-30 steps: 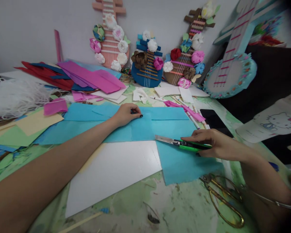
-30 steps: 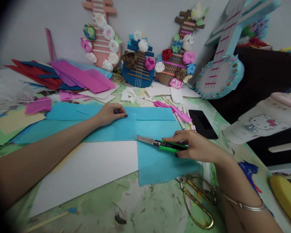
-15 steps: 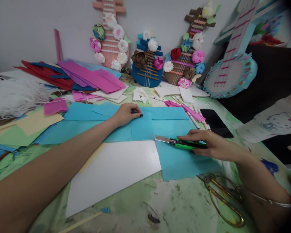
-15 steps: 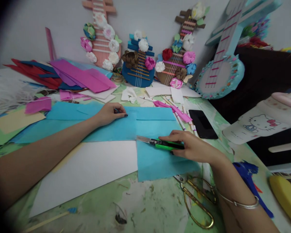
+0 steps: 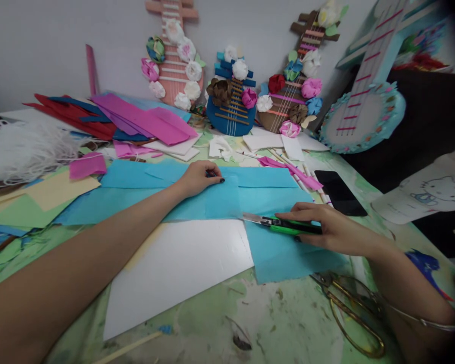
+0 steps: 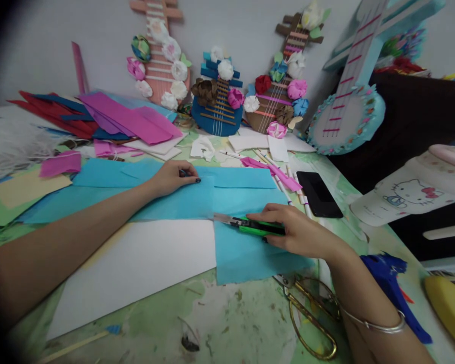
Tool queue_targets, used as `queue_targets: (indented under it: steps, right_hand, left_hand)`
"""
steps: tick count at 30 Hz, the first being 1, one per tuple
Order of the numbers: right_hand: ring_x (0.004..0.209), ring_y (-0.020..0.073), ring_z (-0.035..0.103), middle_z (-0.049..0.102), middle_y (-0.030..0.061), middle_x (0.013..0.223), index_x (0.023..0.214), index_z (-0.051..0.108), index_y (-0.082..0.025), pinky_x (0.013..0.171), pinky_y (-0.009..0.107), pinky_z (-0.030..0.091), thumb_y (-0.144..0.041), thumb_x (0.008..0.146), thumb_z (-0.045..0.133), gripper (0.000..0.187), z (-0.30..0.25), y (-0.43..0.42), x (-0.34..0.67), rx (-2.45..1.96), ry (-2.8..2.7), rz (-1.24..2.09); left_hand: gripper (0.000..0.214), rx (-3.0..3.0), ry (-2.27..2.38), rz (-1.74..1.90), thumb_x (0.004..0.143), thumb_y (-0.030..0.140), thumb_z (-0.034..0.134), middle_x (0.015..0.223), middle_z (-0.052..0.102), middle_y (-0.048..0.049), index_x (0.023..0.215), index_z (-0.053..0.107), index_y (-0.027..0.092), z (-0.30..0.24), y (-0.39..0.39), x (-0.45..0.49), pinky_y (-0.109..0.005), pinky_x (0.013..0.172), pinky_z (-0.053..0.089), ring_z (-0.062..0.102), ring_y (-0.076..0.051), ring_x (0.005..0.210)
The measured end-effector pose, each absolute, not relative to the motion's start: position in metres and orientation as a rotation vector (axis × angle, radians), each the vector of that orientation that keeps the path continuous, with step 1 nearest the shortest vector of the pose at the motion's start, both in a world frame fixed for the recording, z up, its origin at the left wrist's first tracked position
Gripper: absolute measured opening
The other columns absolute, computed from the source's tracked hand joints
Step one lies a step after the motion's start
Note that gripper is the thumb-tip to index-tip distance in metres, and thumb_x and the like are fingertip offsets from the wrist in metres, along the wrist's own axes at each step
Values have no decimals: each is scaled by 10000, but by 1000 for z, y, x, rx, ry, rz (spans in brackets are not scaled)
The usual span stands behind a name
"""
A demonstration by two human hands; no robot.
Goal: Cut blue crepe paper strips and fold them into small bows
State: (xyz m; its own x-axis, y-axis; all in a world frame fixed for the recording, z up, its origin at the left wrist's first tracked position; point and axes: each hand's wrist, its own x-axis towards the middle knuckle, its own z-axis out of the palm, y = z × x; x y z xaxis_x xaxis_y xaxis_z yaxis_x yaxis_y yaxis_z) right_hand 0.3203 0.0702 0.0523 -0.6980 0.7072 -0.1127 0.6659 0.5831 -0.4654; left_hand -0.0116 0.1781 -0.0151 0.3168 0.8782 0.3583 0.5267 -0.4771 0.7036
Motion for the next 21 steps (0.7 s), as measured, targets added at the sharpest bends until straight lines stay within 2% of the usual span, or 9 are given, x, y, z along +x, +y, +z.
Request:
queue_targets:
  steps: [8, 21]
  right_hand:
    - [741, 166, 563, 600, 39, 888, 1303, 582, -282, 678, 266, 422, -191, 781, 601, 530, 56, 65, 316, -1214, -2734, 718]
    - [731, 155, 545, 581, 22, 877, 1292, 592, -298, 684, 265, 417, -191, 757, 603, 546, 56, 69, 320, -1230, -2736, 770]
  left_hand:
    - [129, 2136, 1245, 1003, 712, 294, 708, 730, 659, -13, 709, 684, 167, -16, 178, -12, -260, 659, 444, 555, -122, 659]
    - [105, 2148, 1248, 996, 702, 271, 697, 721, 657, -11, 705, 680, 167, -16, 179, -12, -249, 647, 450, 565, -125, 662]
